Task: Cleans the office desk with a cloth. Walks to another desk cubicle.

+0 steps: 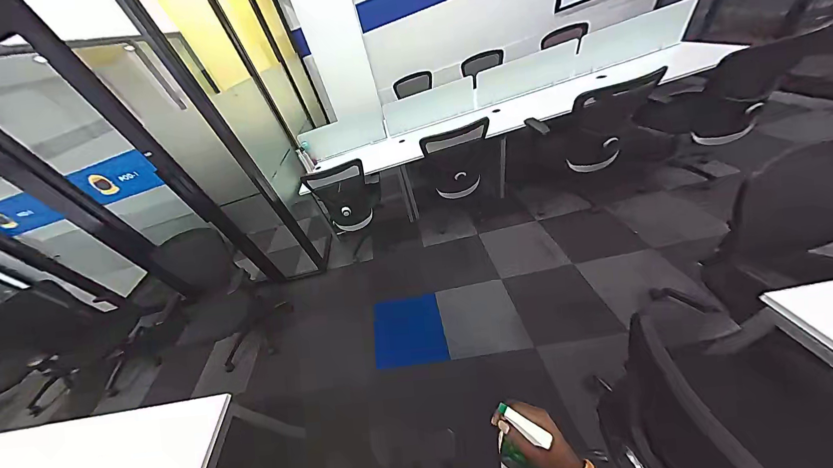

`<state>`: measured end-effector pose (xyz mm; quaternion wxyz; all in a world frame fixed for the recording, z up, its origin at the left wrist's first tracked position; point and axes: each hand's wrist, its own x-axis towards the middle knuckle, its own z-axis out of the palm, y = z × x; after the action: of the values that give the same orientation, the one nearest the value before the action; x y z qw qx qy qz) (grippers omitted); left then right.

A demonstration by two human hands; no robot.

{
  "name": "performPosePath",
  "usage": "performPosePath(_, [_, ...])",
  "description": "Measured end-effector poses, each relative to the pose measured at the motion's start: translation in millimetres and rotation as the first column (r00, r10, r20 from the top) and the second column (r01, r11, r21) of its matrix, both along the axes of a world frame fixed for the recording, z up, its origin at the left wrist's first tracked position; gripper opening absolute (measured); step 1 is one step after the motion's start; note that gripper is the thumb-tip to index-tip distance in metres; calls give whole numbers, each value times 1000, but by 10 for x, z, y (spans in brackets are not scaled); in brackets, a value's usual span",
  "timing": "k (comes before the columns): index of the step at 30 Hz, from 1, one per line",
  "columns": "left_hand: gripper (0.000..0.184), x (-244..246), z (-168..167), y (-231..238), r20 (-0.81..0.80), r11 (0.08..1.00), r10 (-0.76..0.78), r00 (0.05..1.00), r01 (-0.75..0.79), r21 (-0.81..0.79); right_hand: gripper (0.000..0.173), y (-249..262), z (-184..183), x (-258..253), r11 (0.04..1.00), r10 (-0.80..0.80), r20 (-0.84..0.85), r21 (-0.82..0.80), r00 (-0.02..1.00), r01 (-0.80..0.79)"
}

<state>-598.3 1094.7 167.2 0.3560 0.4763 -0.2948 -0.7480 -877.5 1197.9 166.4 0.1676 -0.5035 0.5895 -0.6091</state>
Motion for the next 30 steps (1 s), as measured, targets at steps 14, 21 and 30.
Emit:
performPosePath(14, [24, -2889, 553, -1311, -67, 998, 1, 998, 4, 61, 26, -601, 91, -2703, 952, -306, 24, 15, 952, 306])
performPosePath(21, [24, -4265, 285, -2064, -18, 967, -256, 966, 256, 5, 26, -823, -61, -3690, 878, -476, 0, 49, 879, 475])
performPosePath(30, [34, -6525, 108, -3270, 14, 896, -442, 897, 440, 67, 25, -1487, 77, -5481, 788, -605, -58, 104, 794, 607])
